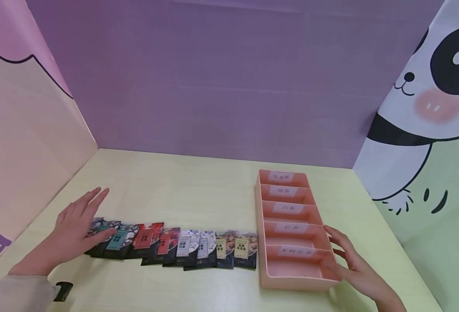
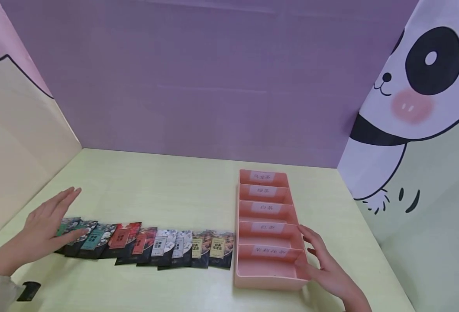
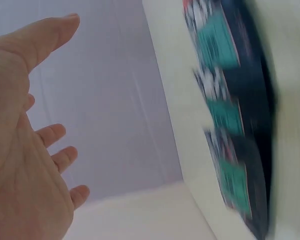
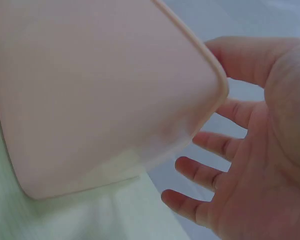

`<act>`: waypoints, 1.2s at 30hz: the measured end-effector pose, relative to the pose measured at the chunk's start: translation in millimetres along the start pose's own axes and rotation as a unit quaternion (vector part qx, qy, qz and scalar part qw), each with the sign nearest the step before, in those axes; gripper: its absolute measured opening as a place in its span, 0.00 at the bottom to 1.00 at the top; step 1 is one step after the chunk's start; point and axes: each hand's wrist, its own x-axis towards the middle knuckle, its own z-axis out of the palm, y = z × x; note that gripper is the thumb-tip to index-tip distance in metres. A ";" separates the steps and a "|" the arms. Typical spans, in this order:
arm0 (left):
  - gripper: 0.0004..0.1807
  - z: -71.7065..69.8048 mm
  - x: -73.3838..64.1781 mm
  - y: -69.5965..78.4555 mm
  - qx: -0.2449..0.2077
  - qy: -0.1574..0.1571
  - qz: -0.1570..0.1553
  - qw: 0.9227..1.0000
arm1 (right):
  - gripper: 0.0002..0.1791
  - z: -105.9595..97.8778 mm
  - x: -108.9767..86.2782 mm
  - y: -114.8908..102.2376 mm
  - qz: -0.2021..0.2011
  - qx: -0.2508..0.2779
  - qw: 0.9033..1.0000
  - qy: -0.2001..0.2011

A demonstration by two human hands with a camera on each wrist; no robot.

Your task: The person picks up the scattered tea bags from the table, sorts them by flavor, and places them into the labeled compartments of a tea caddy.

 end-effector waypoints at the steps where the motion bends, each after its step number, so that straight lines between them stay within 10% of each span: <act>1: 0.55 -1.4 -0.5 -6.9 0.004 0.004 -0.007 1.000 | 0.39 -0.6 -0.4 2.0 0.000 0.015 1.000 -0.002; 6: 0.46 -7.9 -5.7 -40.7 0.030 -0.008 -0.024 0.999 | 0.38 -4.2 -4.0 9.4 0.026 0.101 0.994 -0.041; 11: 0.36 -22.4 -10.2 -70.8 0.053 -0.105 -0.089 0.989 | 0.38 -8.0 -7.1 16.0 0.100 0.201 0.969 -0.102; 17: 0.46 -20.5 -9.2 -90.7 -0.034 -0.188 -0.152 0.970 | 0.38 -12.6 -8.9 18.0 0.189 0.228 0.951 -0.093; 27: 0.48 -6.4 -14.1 -105.1 -0.093 -0.252 -0.181 0.946 | 0.38 -12.7 -6.1 20.8 0.180 0.235 0.950 -0.100; 36: 0.44 -0.8 -13.8 -110.9 -0.085 -0.234 -0.172 0.953 | 0.40 -10.6 -6.6 19.6 0.129 0.247 0.957 -0.079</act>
